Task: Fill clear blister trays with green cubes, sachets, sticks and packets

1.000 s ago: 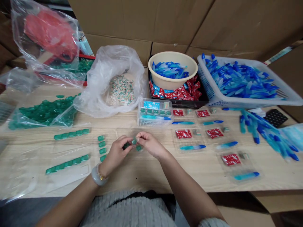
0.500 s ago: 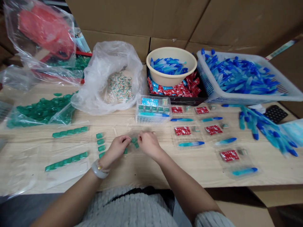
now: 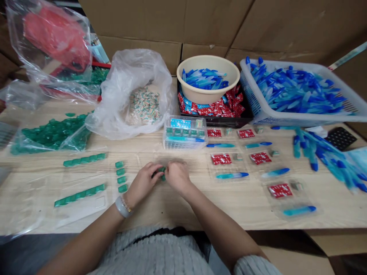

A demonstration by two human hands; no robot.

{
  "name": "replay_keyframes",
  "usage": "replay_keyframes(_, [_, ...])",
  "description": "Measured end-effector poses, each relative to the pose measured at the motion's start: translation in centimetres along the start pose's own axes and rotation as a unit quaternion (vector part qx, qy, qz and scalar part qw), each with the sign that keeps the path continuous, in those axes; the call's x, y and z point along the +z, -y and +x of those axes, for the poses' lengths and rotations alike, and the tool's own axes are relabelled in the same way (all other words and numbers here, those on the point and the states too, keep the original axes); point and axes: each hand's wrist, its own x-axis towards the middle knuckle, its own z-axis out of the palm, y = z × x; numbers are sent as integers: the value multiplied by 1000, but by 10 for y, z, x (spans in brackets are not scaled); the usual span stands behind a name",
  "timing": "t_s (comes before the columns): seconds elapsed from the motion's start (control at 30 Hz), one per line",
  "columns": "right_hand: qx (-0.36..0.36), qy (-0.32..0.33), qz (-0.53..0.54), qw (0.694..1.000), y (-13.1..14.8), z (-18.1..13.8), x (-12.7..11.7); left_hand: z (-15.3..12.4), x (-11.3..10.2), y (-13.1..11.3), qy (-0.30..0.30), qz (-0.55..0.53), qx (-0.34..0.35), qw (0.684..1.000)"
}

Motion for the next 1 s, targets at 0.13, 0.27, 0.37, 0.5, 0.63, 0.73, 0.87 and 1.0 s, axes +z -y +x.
replay_keyframes(0.13, [6, -4, 10, 1000, 0, 2, 2, -5, 2, 0, 9, 55, 14, 998])
replay_keyframes(0.27, [5, 1, 34, 999, -4, 1, 0, -3, -1, -1, 40, 62, 15, 997])
replay_keyframes(0.37, [-26, -27, 94, 995, -10, -2, 1, 0, -5, 1, 56, 48, 21, 997])
replay_keyframes(0.5, [-128, -89, 176, 972, -14, -4, 9, 2, -5, 4, 53, 7, 8, 999])
replay_keyframes(0.63, [-141, -79, 160, 974, -12, 0, 14, 2, -4, 4, 36, -32, -31, 998])
replay_keyframes(0.73, [-141, -48, 145, 978, -10, 0, 7, 2, -10, 4, 1, -115, -76, 990])
replay_keyframes(0.87, [-142, -16, 85, 986, -2, -6, -7, -1, -25, 3, -35, -390, -251, 885])
replay_keyframes(1.0, [-121, -80, 102, 984, 9, -13, -18, -2, -38, -1, -14, -633, -345, 693])
